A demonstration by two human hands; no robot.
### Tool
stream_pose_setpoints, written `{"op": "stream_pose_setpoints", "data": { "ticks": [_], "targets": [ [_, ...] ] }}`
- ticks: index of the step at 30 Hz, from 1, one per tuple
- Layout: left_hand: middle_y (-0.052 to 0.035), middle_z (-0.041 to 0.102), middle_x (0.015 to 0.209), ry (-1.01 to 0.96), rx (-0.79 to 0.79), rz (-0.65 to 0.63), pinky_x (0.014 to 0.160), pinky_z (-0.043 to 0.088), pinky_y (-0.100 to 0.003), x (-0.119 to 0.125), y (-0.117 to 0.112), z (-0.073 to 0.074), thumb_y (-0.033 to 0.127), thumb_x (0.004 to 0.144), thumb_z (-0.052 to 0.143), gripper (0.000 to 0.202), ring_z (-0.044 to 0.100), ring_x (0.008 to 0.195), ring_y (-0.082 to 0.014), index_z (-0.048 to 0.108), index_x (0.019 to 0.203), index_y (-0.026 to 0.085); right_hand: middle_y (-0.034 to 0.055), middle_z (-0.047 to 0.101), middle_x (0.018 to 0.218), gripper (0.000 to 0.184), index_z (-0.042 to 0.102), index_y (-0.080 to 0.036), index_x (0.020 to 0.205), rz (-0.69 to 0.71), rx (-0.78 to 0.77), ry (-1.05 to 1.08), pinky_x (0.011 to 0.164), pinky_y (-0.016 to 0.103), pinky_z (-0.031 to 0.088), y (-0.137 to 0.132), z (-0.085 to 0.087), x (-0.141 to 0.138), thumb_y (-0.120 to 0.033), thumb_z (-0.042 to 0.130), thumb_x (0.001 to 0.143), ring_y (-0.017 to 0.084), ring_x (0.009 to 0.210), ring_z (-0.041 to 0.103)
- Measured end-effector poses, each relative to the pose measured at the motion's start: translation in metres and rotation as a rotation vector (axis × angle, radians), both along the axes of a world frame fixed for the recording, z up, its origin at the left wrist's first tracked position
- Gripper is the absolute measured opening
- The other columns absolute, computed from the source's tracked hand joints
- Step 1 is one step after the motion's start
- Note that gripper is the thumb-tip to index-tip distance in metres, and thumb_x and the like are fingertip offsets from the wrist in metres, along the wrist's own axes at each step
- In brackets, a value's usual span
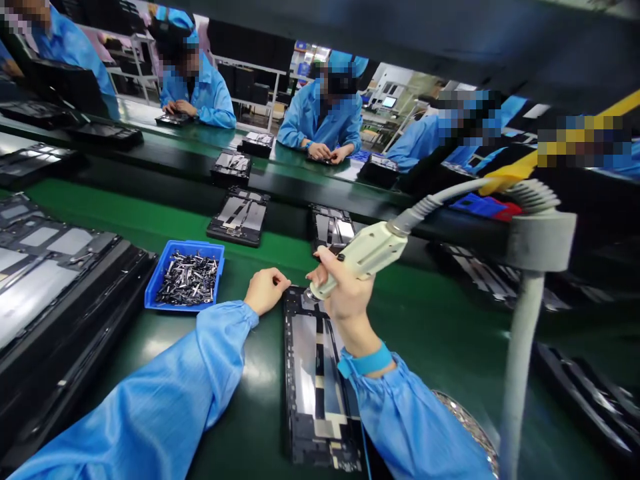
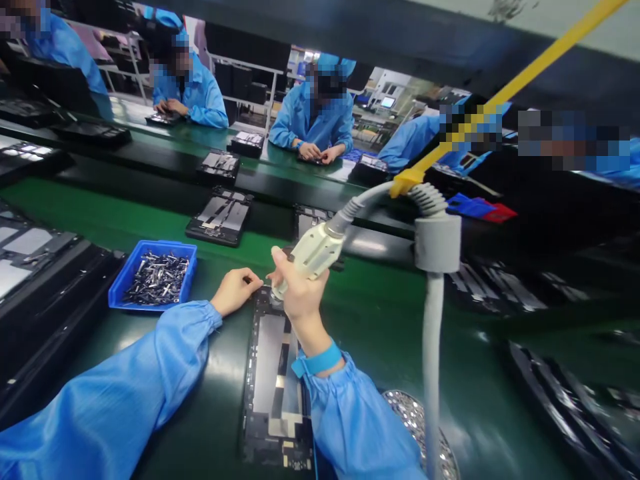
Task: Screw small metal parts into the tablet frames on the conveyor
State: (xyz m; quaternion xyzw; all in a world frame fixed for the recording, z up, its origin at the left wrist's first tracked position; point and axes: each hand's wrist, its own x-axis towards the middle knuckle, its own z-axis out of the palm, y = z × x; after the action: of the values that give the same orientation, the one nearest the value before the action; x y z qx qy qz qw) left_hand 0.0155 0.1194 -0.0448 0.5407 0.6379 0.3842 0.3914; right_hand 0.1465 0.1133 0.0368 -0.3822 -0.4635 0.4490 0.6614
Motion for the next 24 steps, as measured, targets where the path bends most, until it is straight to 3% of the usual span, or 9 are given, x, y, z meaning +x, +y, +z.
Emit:
{"op": "stream_pose_setpoints", "data": {
  "ticks": [5, 11, 17, 24],
  "targets": [
    [0.0038, 0.06, 0.056, -0.018, -0.039, -0.078, 0.063, 0.042, -0.025, -0.004, 0.0, 0.007, 0.016, 0.083, 0.075, 0.018, 0.054, 0.054, -0.0124, 0.065, 0.067, 0.018, -0.0072, 0.051, 0.041, 0.034, 0.06, -0.021, 0.059, 0.013, -0.007, 0.016, 0.048, 0.029, 0.056, 0.017, -0.01, -0.013, -0.039, 0.086, 0.072, 0.011, 0.037, 0.051],
    [0.0046, 0.057, 0.053, -0.023, -0.079, -0.063, 0.056, 0.039, -0.023, -0.001, 0.002, 0.004, 0.012, 0.086, 0.066, 0.019, 0.052, 0.049, -0.0113, 0.064, 0.068, 0.017, -0.008, 0.051, 0.04, 0.031, 0.061, -0.021, 0.059, 0.01, -0.009, 0.031, 0.045, 0.028, 0.054, 0.027, -0.02, -0.025, -0.037, 0.085, 0.07, 0.011, 0.035, 0.049],
    [0.004, 0.058, 0.053, -0.025, -0.098, -0.056, 0.058, 0.043, -0.022, -0.001, 0.002, 0.003, 0.011, 0.086, 0.064, 0.016, 0.053, 0.048, -0.0116, 0.068, 0.071, 0.016, -0.0081, 0.051, 0.04, 0.035, 0.057, -0.022, 0.055, 0.036, -0.001, 0.031, 0.046, 0.027, 0.053, 0.029, -0.029, -0.028, -0.037, 0.084, 0.071, 0.01, 0.035, 0.048],
    [0.0022, 0.061, 0.055, -0.001, -0.088, -0.049, 0.063, 0.047, -0.023, -0.001, 0.003, 0.001, 0.012, 0.085, 0.065, 0.015, 0.057, 0.053, -0.0133, 0.07, 0.072, 0.016, -0.0061, 0.05, 0.04, 0.043, 0.05, -0.023, 0.047, 0.004, 0.0, -0.018, 0.044, 0.028, 0.051, 0.027, -0.027, -0.031, -0.039, 0.082, 0.071, 0.011, 0.036, 0.049]
  ]
}}
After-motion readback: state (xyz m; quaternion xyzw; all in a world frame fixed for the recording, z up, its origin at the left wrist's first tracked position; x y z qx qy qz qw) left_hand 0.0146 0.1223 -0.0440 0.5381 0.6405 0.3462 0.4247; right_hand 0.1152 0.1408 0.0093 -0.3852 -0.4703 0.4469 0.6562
